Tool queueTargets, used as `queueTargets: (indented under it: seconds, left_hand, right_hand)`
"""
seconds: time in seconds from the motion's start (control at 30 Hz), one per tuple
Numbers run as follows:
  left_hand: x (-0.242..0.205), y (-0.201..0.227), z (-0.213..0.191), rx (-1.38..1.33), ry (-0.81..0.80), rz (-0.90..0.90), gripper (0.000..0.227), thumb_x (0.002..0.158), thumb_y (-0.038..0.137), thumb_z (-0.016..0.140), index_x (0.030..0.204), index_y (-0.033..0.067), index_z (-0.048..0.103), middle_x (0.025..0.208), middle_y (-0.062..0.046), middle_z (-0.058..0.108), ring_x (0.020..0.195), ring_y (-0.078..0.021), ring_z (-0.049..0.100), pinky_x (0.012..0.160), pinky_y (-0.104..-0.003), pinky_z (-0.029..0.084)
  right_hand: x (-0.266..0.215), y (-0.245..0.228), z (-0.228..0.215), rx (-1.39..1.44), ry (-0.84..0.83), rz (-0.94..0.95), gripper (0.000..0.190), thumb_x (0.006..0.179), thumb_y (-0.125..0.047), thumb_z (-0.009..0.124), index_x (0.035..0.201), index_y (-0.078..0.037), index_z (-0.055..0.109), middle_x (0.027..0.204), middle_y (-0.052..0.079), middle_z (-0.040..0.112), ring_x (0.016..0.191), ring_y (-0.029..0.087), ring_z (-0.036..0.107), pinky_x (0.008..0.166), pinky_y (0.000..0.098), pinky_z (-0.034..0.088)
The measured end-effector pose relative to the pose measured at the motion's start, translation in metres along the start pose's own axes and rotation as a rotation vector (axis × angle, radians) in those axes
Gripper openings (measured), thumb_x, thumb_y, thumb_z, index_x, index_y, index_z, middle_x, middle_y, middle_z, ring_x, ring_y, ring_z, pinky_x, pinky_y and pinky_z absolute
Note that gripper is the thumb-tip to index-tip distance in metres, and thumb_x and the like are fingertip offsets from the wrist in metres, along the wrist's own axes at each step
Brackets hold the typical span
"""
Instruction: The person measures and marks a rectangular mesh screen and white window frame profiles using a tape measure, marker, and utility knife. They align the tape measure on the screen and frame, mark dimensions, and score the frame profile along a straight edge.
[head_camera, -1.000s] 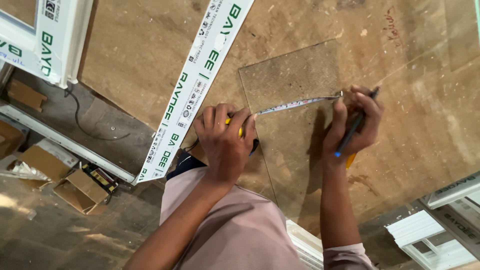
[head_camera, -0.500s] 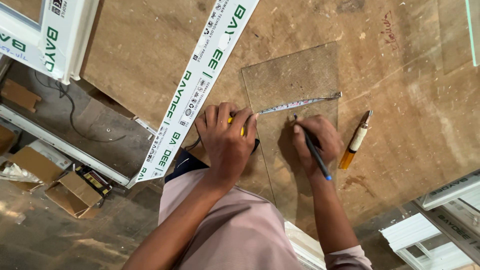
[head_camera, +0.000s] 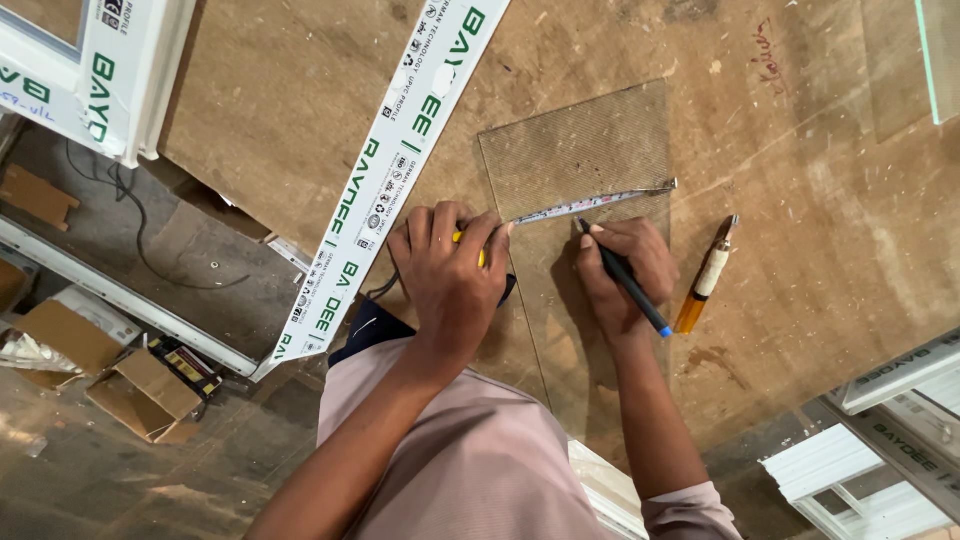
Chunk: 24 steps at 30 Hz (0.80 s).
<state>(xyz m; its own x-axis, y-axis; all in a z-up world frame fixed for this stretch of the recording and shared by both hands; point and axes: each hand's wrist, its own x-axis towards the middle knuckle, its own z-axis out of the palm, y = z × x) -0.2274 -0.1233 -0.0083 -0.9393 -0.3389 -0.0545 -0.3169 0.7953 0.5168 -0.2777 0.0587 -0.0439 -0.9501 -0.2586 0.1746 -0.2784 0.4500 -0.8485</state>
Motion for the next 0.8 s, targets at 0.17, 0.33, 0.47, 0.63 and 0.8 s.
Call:
queueTargets:
  seconds: [0.17, 0.33, 0.47, 0.63, 0.8]
  left_hand:
    - [0.0002, -0.0004, 0.0020, 0.021, 0.008, -0.003, 0.013, 0.090, 0.024, 0.081, 0.098, 0.0157, 0.075, 0.099, -0.002, 0.059, 0.097, -0.0257, 0.054, 0.087, -0.046, 0.037]
    - [-0.0005, -0.0006, 0.0019, 0.023, 0.004, -0.004, 0.013, 0.091, 0.025, 0.081, 0.097, 0.0157, 0.074, 0.098, -0.002, 0.059, 0.096, -0.0253, 0.054, 0.087, -0.046, 0.037]
    - [0.0004, -0.0005, 0.0025, 0.024, 0.006, -0.001, 0.013, 0.091, 0.025, 0.081, 0.098, 0.0159, 0.074, 0.098, -0.002, 0.058, 0.097, -0.0253, 0.054, 0.088, -0.046, 0.038]
    - [-0.0003, 0.0000, 0.0017, 0.030, 0.017, 0.008, 0.013, 0.091, 0.025, 0.080, 0.098, 0.0161, 0.074, 0.099, -0.002, 0.059, 0.096, -0.0254, 0.054, 0.087, -0.045, 0.037]
    - [-0.0002, 0.0002, 0.0014, 0.021, 0.009, 0.003, 0.013, 0.091, 0.024, 0.081, 0.098, 0.0155, 0.074, 0.098, -0.002, 0.058, 0.095, -0.0246, 0.053, 0.087, -0.045, 0.037]
  right_hand:
    - [-0.0016, 0.0002, 0.0008, -0.027, 0.019, 0.021, 0.012, 0.086, 0.008, 0.076, 0.094, 0.004, 0.067, 0.092, 0.018, 0.070, 0.083, 0.030, 0.069, 0.078, 0.0378, 0.055]
    - [0.0009, -0.0026, -0.0014, -0.045, -0.048, -0.007, 0.014, 0.087, 0.008, 0.077, 0.096, 0.004, 0.067, 0.093, 0.017, 0.070, 0.083, 0.029, 0.067, 0.077, 0.0378, 0.053]
    - [0.0058, -0.0035, -0.0011, -0.038, -0.060, -0.027, 0.014, 0.086, 0.008, 0.077, 0.095, 0.004, 0.066, 0.091, 0.017, 0.070, 0.082, 0.030, 0.067, 0.076, 0.0373, 0.054]
    - [0.0074, -0.0045, 0.0002, 0.002, -0.061, -0.038, 0.013, 0.088, 0.007, 0.077, 0.095, 0.005, 0.067, 0.091, 0.017, 0.071, 0.082, 0.029, 0.068, 0.076, 0.0367, 0.054]
    - [0.0077, -0.0037, 0.0006, 0.000, -0.066, -0.050, 0.013, 0.088, 0.007, 0.076, 0.096, 0.006, 0.067, 0.091, 0.017, 0.071, 0.083, 0.029, 0.068, 0.076, 0.0370, 0.054]
